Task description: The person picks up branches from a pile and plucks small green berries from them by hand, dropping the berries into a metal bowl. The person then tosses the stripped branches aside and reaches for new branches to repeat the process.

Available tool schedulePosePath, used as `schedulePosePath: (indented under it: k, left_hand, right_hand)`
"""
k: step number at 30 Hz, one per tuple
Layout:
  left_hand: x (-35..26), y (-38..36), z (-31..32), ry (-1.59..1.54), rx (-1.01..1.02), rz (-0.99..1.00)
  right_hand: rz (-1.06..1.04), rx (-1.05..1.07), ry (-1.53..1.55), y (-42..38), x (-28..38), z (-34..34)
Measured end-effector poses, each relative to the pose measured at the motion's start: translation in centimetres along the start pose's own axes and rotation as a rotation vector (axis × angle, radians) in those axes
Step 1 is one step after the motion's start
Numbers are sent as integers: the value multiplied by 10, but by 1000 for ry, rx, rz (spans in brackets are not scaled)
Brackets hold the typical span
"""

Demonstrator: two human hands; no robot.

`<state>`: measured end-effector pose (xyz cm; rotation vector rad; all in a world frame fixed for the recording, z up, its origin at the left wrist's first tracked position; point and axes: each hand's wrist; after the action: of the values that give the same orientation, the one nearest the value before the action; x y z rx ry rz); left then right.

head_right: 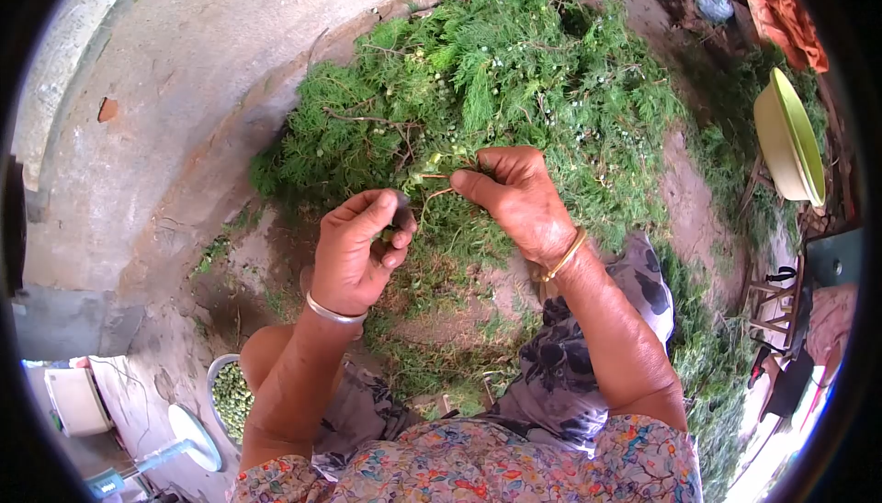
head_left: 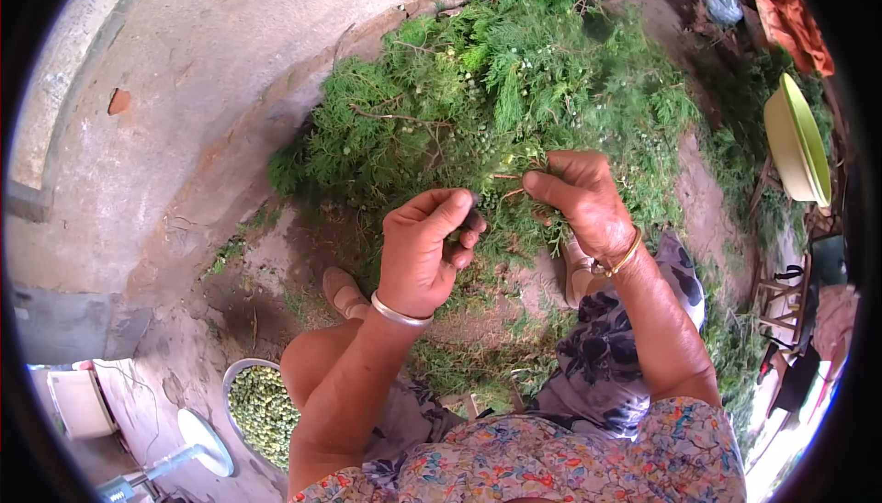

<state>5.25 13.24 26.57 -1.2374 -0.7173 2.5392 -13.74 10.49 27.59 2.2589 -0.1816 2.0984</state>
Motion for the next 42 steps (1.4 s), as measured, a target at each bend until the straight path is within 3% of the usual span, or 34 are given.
schedulePosePath:
  k: [2,5,11,15,17,20,22,23,27,31,36,42]
  left_hand:
    - [4,-1,3,73,-43,90]
    - [14,5,3,385,-108,610]
    - [18,11,4,583,-110,786]
    - [10,7,2,588,-79,717]
    - [-3,-1,6,315,-57,451]
    - [-32,17,-16,45,-173,326]
    - [-51,27,-38,-230,80,66]
    - [-54,29,-42,-230,241,25]
    - [-40,13,-25,-110,289,-1]
    - [-27,-2,-9,117,119,105]
    - [-24,-3,-4,250,121,110]
    - [-14,-3,-6,409,189,128]
  right_hand:
    - [-14,-2,-21,-1,2,1]
    - [-28,21,-53,-3,1,2]
    - [-124,111,-156,-4,3,3]
    - [-112,128,-141,-4,1,1]
    - [-130,152,-142,-4,4,0]
    - [-128,102,-132,-8,5,-4]
    - [-169,141,-111,-5,3,-12]
    - [-148,148,-108,-7,4,-12]
    - [-170,188,-151,-10,10,-9]
    - [-164,208,-148,-10,8,-7]
    - [-174,342,-181,-7,9,-7]
    - [92,503,-200,-9,17,-11]
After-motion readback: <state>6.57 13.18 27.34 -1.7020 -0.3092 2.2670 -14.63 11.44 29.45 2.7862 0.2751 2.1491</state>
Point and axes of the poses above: each hand's wrist, its own y-axis towards the middle knuckle, its own z-axis out of the palm, x = y × z, and after that the axes turned 15 degrees about -x, right-handed
